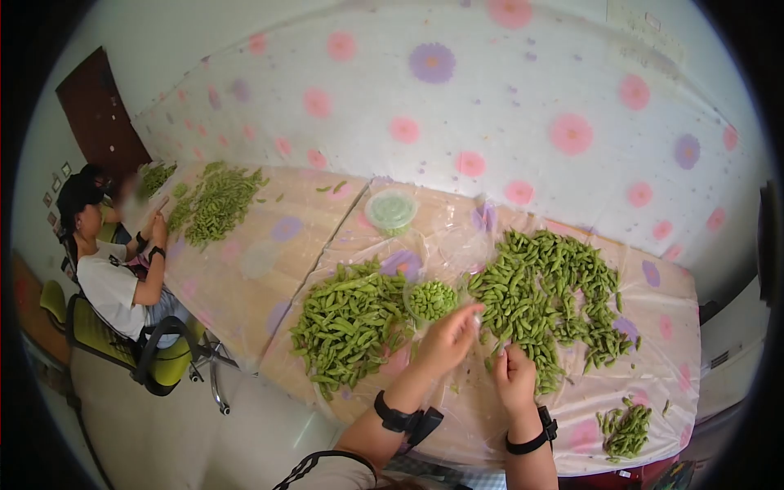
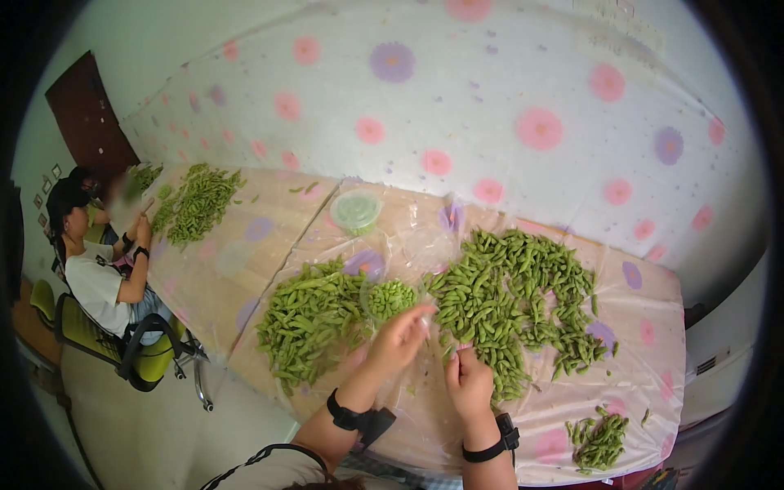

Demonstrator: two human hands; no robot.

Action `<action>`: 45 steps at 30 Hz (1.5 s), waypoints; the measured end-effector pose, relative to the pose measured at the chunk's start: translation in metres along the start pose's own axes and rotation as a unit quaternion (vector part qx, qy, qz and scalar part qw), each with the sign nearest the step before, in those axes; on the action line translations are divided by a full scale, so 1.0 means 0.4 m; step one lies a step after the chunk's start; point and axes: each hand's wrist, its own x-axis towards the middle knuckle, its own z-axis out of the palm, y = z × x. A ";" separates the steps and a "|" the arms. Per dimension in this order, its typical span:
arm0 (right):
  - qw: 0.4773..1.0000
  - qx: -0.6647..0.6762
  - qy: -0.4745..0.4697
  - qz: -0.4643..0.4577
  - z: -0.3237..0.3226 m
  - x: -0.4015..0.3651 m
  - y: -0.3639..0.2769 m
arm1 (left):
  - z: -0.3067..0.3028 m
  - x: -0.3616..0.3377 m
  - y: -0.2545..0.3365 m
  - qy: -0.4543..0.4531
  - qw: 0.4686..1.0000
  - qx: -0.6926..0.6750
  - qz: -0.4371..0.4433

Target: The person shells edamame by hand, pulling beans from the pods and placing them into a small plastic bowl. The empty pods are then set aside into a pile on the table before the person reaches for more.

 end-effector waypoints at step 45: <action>0.969 0.005 -0.067 -0.238 -0.042 0.050 -0.092 | 0.129 -0.076 -0.183 -0.247 0.966 0.040 0.059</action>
